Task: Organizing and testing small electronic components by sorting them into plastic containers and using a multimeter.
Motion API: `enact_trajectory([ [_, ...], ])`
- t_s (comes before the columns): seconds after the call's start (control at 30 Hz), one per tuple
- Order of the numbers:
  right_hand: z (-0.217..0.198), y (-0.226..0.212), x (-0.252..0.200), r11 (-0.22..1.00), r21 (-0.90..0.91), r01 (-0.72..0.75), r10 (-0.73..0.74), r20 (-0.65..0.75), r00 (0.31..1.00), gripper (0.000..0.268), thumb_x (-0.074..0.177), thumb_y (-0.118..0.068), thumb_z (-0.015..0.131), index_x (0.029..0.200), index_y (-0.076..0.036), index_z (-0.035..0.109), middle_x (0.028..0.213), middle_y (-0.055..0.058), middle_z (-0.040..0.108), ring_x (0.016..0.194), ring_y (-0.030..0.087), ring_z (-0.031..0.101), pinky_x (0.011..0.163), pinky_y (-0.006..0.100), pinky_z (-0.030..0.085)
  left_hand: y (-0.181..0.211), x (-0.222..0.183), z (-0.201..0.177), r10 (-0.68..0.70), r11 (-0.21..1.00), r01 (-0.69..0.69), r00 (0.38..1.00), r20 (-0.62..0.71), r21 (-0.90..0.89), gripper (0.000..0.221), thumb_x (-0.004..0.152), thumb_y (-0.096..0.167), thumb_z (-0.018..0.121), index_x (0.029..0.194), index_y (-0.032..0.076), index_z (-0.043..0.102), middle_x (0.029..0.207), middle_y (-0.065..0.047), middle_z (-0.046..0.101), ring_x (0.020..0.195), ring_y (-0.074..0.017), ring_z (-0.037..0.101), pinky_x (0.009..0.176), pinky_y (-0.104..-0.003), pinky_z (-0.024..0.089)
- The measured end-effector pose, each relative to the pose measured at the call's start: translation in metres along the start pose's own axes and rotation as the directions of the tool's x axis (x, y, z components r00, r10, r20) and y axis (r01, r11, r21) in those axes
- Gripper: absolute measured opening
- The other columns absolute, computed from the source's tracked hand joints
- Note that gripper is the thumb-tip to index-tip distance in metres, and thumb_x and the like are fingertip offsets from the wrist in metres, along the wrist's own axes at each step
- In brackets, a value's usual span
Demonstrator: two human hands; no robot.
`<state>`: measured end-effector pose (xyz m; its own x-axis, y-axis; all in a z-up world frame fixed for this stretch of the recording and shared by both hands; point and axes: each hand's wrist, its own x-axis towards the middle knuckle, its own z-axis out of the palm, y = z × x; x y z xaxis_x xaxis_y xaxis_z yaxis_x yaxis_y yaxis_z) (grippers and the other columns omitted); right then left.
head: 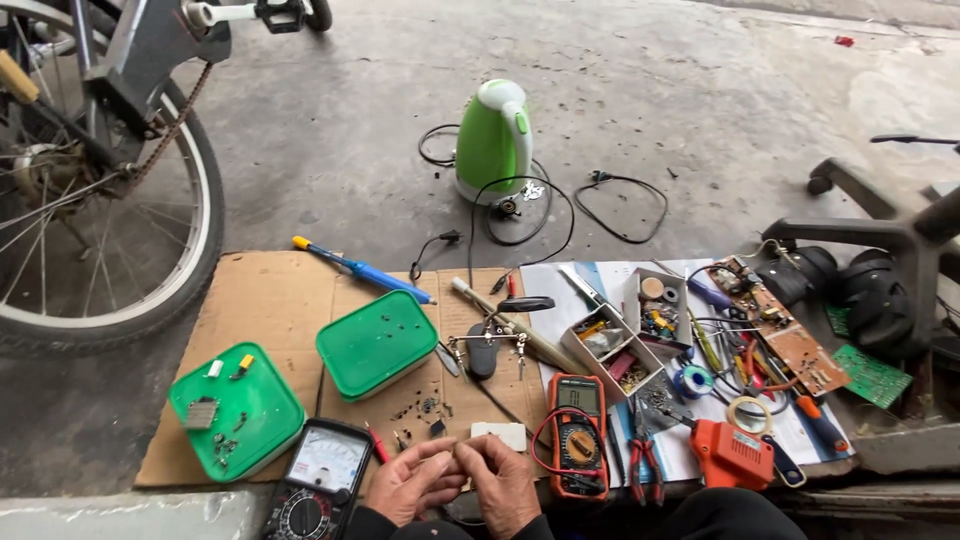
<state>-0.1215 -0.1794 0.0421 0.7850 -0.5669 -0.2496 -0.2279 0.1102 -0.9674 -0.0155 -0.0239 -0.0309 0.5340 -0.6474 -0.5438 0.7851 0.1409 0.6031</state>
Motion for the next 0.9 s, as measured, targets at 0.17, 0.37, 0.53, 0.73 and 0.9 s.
enact_trajectory([
  [0.17,-0.012,0.007,0.000,0.993,-0.006,-0.114,0.114,0.117,0.987,0.014,0.099,-0.010,0.083,0.096,0.003,0.086,0.080,0.008,0.081,0.072,0.014,0.073,0.068,0.025,0.060,-0.004,0.003,-0.006,-0.049,0.998,0.057,0.980,-0.193,0.037,0.031,0.096,0.001,0.084,0.124,-0.013,0.082,0.097,-0.026,0.080,0.078,-0.0290,0.069,0.067,-0.039,0.061],
  [0.37,-0.026,0.002,0.005,0.985,-0.043,-0.166,0.171,0.201,0.965,0.017,0.101,-0.018,0.085,0.095,-0.002,0.084,0.078,0.004,0.080,0.065,0.009,0.064,0.060,0.022,0.053,0.000,-0.003,-0.002,-0.057,0.992,0.076,0.982,-0.179,0.099,0.032,0.097,0.001,0.084,0.123,-0.018,0.084,0.091,-0.025,0.075,0.080,-0.0290,0.068,0.073,-0.040,0.061],
  [0.53,-0.088,-0.034,0.051,0.936,-0.351,0.012,-0.021,-0.019,1.000,0.020,0.097,-0.022,0.078,0.091,-0.005,0.088,0.071,0.004,0.076,0.060,0.015,0.062,0.058,0.031,0.049,0.014,-0.015,-0.018,-0.008,0.991,0.060,0.919,-0.395,0.120,0.046,0.101,0.003,0.077,0.141,-0.021,0.075,0.114,-0.040,0.081,0.087,-0.0408,0.071,0.078,-0.050,0.063],
  [0.73,-0.291,-0.020,0.193,0.750,-0.625,-0.217,-0.141,-0.471,0.871,0.030,0.105,-0.031,0.077,0.115,-0.004,0.085,0.086,0.013,0.082,0.069,0.021,0.075,0.064,0.036,0.062,-0.092,0.068,-0.206,0.226,0.953,-0.078,0.829,-0.512,0.294,0.041,0.103,-0.001,0.067,0.139,-0.016,0.077,0.100,-0.045,0.087,0.098,-0.0481,0.084,0.091,-0.051,0.065],
  [0.9,-0.425,0.066,0.281,0.556,-0.811,-0.181,-0.277,-0.386,0.880,0.042,0.104,-0.040,0.074,0.113,-0.002,0.089,0.081,0.016,0.082,0.072,0.033,0.074,0.073,0.043,0.059,-0.081,0.016,-0.199,0.498,0.864,-0.402,0.589,-0.636,0.304,0.052,0.096,0.001,0.070,0.146,-0.014,0.064,0.109,-0.038,0.077,0.071,-0.0390,0.071,0.060,-0.046,0.061],
])
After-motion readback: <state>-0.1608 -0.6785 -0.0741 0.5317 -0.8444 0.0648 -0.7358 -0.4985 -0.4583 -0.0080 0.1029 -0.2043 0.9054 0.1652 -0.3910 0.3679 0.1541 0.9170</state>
